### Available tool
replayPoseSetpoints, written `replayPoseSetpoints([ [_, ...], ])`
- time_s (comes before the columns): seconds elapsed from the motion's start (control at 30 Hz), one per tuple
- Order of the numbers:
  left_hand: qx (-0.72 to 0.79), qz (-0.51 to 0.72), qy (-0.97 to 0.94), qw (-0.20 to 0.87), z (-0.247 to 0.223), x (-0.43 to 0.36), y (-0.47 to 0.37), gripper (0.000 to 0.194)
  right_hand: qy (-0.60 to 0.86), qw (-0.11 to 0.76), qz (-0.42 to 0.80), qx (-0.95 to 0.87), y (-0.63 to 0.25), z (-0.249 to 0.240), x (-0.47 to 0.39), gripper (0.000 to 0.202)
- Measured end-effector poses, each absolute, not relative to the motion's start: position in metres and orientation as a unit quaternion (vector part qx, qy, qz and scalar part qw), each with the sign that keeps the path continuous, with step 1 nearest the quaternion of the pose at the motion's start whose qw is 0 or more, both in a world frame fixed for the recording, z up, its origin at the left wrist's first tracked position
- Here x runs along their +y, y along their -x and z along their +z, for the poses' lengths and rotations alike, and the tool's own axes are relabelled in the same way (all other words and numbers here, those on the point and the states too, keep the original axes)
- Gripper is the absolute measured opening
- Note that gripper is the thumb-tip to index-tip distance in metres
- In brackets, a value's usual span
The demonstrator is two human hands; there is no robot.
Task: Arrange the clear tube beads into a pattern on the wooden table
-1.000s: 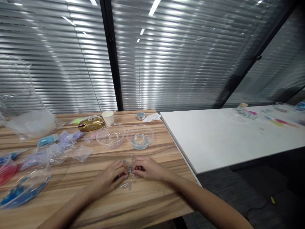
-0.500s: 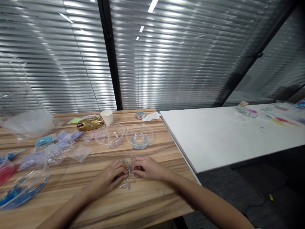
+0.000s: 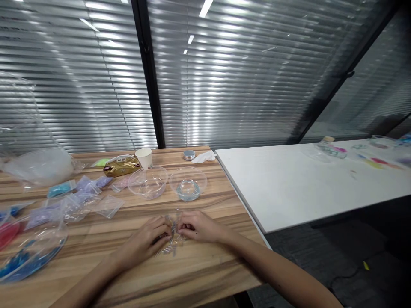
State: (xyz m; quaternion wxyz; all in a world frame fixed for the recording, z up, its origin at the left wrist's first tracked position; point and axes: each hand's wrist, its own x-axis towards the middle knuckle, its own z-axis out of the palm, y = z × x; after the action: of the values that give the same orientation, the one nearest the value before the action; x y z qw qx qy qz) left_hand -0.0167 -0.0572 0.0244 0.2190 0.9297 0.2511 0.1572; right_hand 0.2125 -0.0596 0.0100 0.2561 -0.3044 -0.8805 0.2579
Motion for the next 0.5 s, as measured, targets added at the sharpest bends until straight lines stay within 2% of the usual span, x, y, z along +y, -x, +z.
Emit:
replayPoseSetpoints([
  [0.5, 0.250, 0.157, -0.933, 0.204, 0.0252, -0.0573, 0.0168, 0.018, 0.296, 0.264, 0.256, -0.882, -0.2129, 0.0095, -0.0593, 0.009],
])
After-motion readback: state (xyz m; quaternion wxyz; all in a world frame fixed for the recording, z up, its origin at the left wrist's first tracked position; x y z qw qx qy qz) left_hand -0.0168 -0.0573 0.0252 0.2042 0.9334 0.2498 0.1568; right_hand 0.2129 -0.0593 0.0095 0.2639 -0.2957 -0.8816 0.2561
